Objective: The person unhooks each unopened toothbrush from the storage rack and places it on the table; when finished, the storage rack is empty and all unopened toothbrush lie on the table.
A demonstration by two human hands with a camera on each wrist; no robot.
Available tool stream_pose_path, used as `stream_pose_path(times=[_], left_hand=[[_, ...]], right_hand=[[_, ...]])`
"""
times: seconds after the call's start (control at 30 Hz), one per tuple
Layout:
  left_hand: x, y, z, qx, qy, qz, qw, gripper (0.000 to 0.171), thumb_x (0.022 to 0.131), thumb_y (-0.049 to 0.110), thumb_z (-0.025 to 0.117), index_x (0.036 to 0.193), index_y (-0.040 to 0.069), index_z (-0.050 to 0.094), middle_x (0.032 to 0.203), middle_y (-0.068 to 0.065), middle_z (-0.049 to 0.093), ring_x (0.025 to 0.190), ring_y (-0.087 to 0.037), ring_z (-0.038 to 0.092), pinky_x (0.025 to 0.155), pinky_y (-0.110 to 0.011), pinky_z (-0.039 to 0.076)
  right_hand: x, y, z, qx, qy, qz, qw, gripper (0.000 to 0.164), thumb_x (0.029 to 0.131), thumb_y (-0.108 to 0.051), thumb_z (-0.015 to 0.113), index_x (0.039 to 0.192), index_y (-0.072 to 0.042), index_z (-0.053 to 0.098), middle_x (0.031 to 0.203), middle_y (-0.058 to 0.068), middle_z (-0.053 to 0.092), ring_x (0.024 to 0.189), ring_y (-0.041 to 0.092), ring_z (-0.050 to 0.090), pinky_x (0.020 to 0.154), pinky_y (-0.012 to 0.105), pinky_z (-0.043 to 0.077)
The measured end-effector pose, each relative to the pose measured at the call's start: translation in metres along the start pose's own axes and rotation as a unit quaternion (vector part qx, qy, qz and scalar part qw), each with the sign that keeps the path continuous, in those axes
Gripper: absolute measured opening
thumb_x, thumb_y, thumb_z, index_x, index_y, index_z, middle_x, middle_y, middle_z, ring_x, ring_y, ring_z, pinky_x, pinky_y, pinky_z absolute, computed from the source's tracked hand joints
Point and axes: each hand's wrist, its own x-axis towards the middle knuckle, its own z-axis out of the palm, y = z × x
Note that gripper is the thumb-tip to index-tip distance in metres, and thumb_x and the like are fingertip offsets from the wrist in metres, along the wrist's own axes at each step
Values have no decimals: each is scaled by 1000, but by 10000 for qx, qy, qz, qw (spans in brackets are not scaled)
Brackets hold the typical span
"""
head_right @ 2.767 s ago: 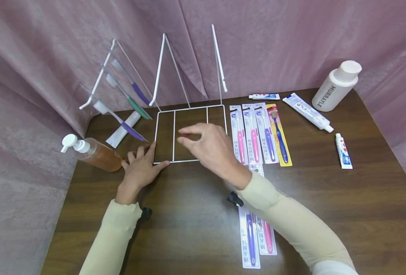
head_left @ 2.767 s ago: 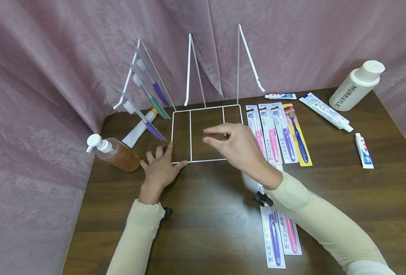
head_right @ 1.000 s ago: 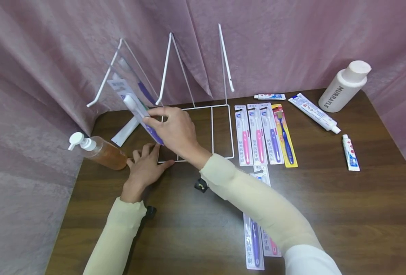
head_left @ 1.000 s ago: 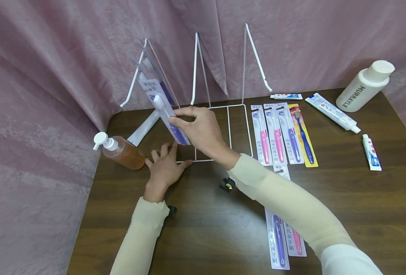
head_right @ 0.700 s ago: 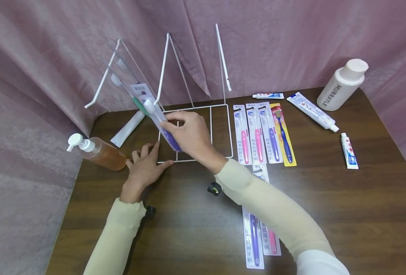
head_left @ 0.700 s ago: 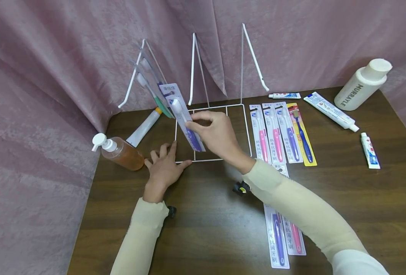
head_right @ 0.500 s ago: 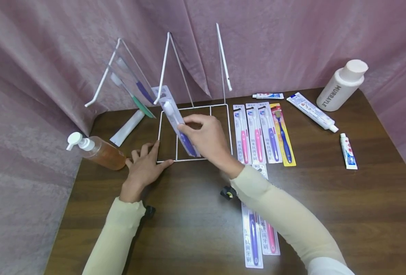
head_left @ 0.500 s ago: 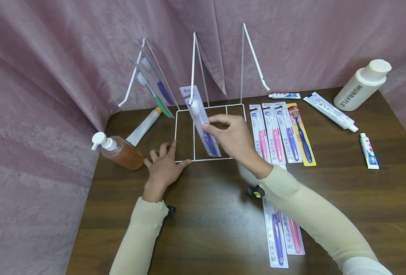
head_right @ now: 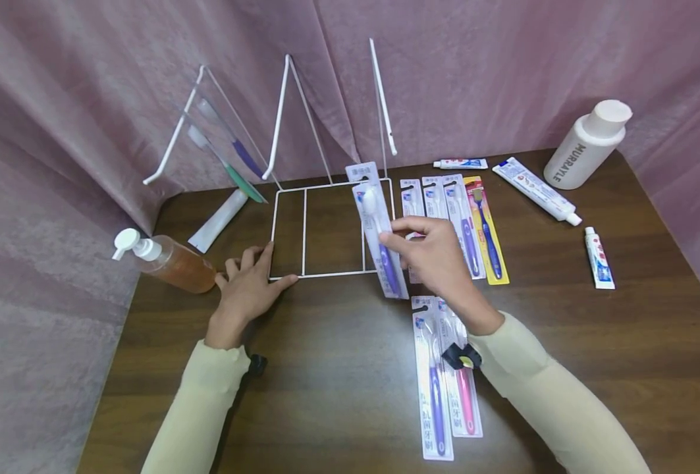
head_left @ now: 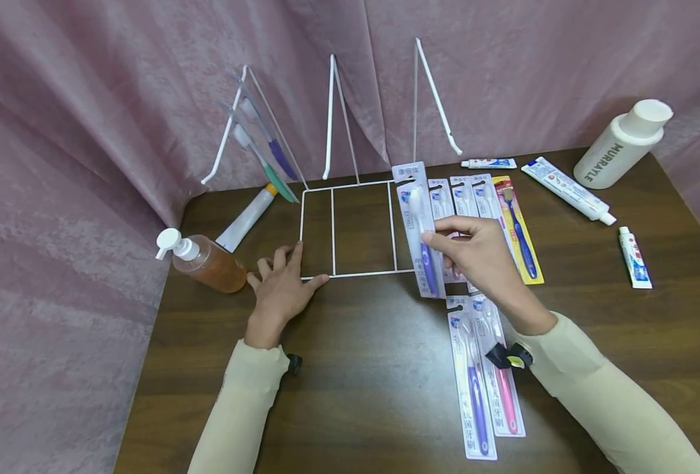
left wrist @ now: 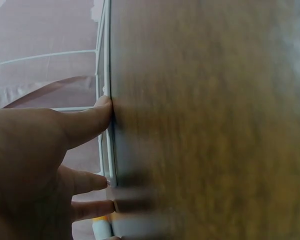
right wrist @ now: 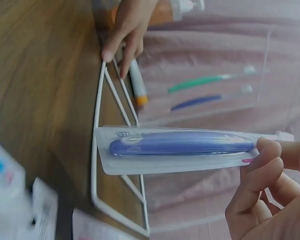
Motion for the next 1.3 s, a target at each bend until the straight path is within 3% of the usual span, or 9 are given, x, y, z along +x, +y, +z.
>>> stream_pose_path(times=[0.27, 0.5, 0.8, 1.3], left_hand=[[1, 0, 0, 81, 53, 22, 10000, 99, 110, 65, 66, 185, 17, 22, 186, -21, 26, 164, -62, 24, 130, -90, 14], [1, 1, 0, 53, 1, -26, 10000, 101, 109, 67, 67, 185, 18, 22, 186, -20, 24, 164, -61, 23, 131, -90, 12], [1, 0, 0, 67, 23, 16, 10000, 100, 110, 66, 66, 185, 17, 21, 186, -21, 24, 163, -61, 23, 131, -92, 10], [1, 2, 0, -92, -52, -39, 9999, 103, 109, 66, 68, 186, 19, 18, 187, -18, 21, 162, -58, 21, 126, -94, 21]], right_hand=[[-19, 13, -47, -399, 453, 177, 9980, 22, 107, -20, 83, 120, -2, 82, 66, -14, 64, 59, 3, 57, 53, 21, 49], [-41, 28, -76, -1016, 635, 627, 9908, 28, 111, -31, 78, 124, -6, 80, 70, -13, 65, 65, 7, 58, 57, 25, 50], [-69, 56, -92, -1417, 575, 1258, 9802, 39, 113, -35, 75, 131, -1, 81, 72, -11, 62, 67, 12, 56, 59, 31, 46], [-101, 96, -99, -1818, 216, 1715, 9680, 39, 114, -32, 73, 123, 5, 82, 69, -6, 61, 61, 12, 53, 57, 31, 45]])
